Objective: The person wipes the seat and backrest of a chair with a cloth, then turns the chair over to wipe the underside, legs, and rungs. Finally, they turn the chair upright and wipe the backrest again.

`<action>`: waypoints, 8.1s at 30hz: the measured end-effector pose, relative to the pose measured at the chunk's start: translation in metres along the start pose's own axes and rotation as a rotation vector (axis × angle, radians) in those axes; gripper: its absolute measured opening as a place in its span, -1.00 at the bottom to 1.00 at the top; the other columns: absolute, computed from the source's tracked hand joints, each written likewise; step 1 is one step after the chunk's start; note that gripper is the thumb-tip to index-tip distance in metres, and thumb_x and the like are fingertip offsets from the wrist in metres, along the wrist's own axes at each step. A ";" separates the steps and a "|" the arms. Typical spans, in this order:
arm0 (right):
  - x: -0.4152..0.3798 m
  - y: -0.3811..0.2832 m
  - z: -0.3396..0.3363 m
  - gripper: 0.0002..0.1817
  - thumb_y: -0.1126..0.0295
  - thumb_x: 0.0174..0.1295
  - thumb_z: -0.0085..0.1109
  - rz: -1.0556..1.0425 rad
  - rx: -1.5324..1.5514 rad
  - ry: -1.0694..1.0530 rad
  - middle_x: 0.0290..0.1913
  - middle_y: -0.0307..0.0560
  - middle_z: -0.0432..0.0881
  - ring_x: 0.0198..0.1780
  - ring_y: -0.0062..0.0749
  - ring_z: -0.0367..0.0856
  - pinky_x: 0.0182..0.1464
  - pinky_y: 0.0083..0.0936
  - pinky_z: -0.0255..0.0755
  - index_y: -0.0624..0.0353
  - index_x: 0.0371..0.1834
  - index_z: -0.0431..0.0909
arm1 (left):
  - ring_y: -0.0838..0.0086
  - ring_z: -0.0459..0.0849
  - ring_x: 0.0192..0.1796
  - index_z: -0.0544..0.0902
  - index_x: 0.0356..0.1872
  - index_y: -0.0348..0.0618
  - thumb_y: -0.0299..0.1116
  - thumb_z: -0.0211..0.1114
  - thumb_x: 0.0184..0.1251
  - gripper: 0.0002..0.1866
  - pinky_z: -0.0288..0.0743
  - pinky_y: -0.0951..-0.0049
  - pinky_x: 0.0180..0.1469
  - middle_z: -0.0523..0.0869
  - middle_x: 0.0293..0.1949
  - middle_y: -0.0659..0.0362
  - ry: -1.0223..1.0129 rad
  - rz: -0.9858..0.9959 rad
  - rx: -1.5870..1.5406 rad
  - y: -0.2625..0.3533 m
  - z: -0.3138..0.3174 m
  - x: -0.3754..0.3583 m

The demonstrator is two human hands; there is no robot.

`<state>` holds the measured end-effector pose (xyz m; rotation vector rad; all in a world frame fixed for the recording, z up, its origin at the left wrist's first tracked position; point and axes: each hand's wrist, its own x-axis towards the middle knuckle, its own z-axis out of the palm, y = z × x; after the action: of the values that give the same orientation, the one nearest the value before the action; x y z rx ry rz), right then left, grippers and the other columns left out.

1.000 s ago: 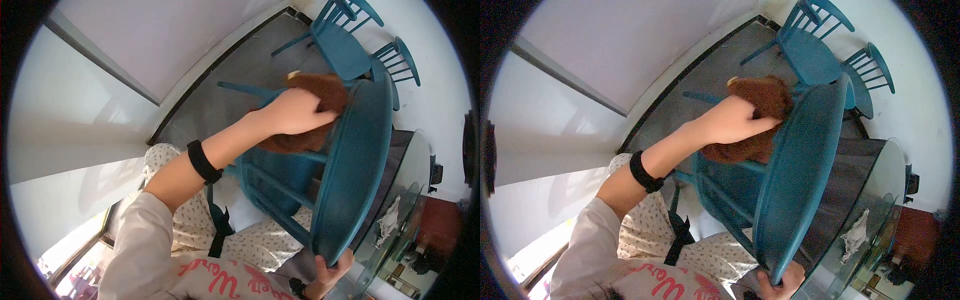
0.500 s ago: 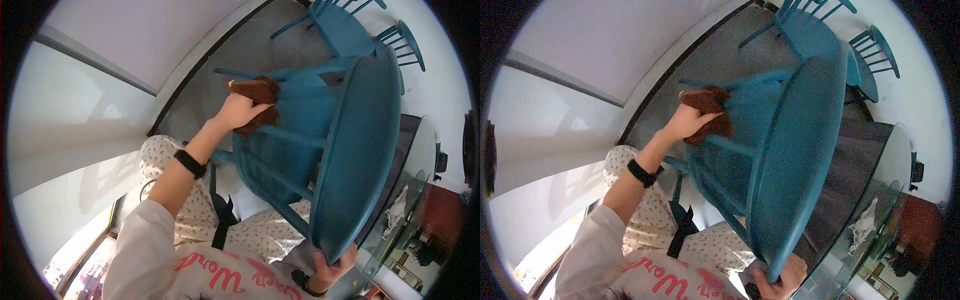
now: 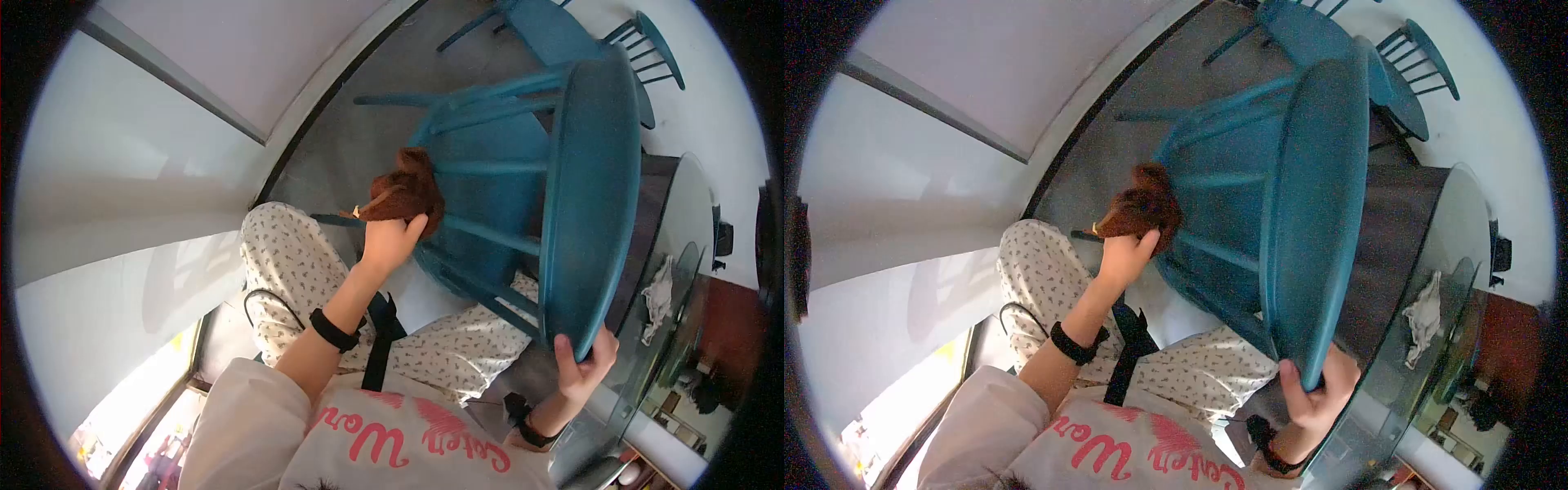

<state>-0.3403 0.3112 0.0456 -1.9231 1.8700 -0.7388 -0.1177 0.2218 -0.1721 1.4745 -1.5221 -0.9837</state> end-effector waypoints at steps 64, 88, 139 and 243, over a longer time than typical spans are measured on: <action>0.157 -0.075 0.087 -0.10 0.62 -0.25 -0.02 -0.148 -0.102 -0.586 -0.02 0.35 0.52 0.03 -0.06 0.56 0.10 -0.55 0.30 0.31 0.38 0.03 | 0.27 0.63 -0.38 0.57 -0.44 -0.50 -0.14 0.18 0.21 -0.55 0.42 0.33 -0.25 0.65 -0.51 -0.07 0.506 -0.330 -0.553 0.041 -0.140 0.005; 0.024 -0.056 0.028 -0.65 0.43 0.06 0.11 -0.507 -0.215 -0.217 -0.15 -0.07 0.67 -0.20 -0.25 0.66 0.07 -0.15 0.40 0.14 -0.02 0.56 | 0.49 0.54 -0.10 0.55 -0.14 -0.41 -0.41 0.22 0.24 -0.73 0.37 0.48 0.01 0.61 -0.14 0.14 0.655 0.031 -0.493 0.087 -0.134 -0.008; 0.018 0.094 0.059 -0.57 0.20 -0.35 0.32 -0.175 0.267 0.708 -0.35 -0.08 0.65 -0.36 -0.16 0.64 -0.37 -0.37 0.52 0.13 -0.32 0.59 | 0.21 0.60 -0.09 0.66 -0.24 -0.18 -0.34 0.35 -0.15 -0.66 0.42 0.29 -0.03 0.70 -0.22 0.13 -0.590 0.732 1.000 0.139 -0.127 0.060; 0.055 -0.068 0.134 -0.50 0.57 -0.30 0.30 -0.261 0.545 0.492 -0.21 0.10 0.46 -0.20 -0.01 0.55 -0.19 -0.36 0.44 0.31 -0.13 0.47 | 0.17 0.46 -0.67 0.61 -0.52 -0.18 0.02 -0.22 0.40 -0.43 0.26 0.33 -0.57 0.39 -0.78 0.09 -0.150 0.600 0.560 0.142 -0.186 0.026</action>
<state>-0.2070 0.2475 -0.0150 -1.7296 1.4293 -1.7287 -0.0031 0.1980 0.0323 1.1707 -2.2944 -0.3221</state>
